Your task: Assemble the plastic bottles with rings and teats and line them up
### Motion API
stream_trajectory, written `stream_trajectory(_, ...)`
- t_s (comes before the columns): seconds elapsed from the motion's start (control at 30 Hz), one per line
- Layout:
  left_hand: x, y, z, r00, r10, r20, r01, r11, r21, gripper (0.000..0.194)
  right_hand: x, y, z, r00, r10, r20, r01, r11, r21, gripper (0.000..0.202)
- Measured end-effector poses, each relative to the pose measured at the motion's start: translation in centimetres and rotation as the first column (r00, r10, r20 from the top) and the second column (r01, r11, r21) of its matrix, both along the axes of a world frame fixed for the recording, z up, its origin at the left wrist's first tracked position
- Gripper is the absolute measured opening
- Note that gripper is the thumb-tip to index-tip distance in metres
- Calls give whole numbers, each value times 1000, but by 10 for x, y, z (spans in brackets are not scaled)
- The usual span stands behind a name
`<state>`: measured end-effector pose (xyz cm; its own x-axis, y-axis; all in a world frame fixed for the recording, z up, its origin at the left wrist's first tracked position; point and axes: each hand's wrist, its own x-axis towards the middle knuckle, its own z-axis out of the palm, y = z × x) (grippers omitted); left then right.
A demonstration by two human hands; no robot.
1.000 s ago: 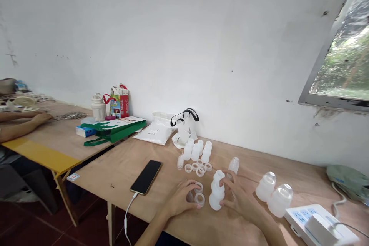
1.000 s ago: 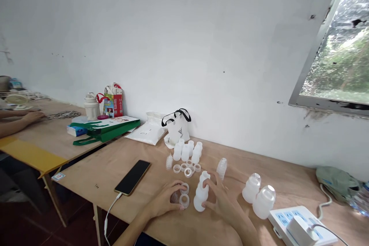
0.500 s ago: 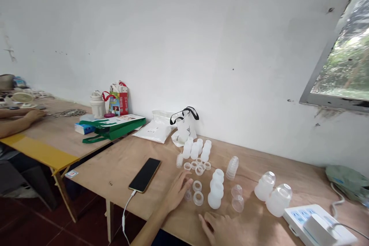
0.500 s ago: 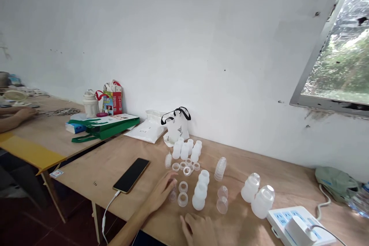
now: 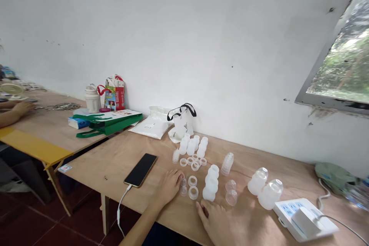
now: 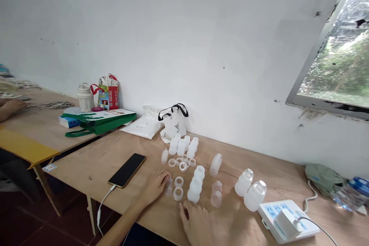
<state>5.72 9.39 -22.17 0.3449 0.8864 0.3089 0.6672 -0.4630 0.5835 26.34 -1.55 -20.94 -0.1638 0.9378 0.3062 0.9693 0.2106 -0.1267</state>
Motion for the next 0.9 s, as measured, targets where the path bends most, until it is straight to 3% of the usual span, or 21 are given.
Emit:
stream_trajectory(0.13, -3, 1, -1, 1000, -19, 24, 19, 1000, -2, 32, -6, 3, -2, 998, -57, 6, 57, 998, -1, 34)
stream_trajectory(0.37, -1, -3, 7, 991, 10, 137, 2, 996, -89, 21, -10, 5, -4, 1000, 24, 4, -24, 999, 28, 23)
stream_trajectory(0.57, 1, -5, 12, 980, -27, 198, 50, 993, -111, 34, -16, 4, -3, 984, 142, -102, -134, 987, 83, 37)
stream_trajectory(0.73, 1, -3, 8, 984, -19, 178, 42, 991, -124, 29, -26, 7, -10, 958, 242, -151, -228, 968, 101, 30)
stream_trajectory(0.9, 2, 0, 3, 982, -3, 191, 36, 985, -170, 19, -26, 6, -8, 970, 197, -144, -180, 976, 123, 21)
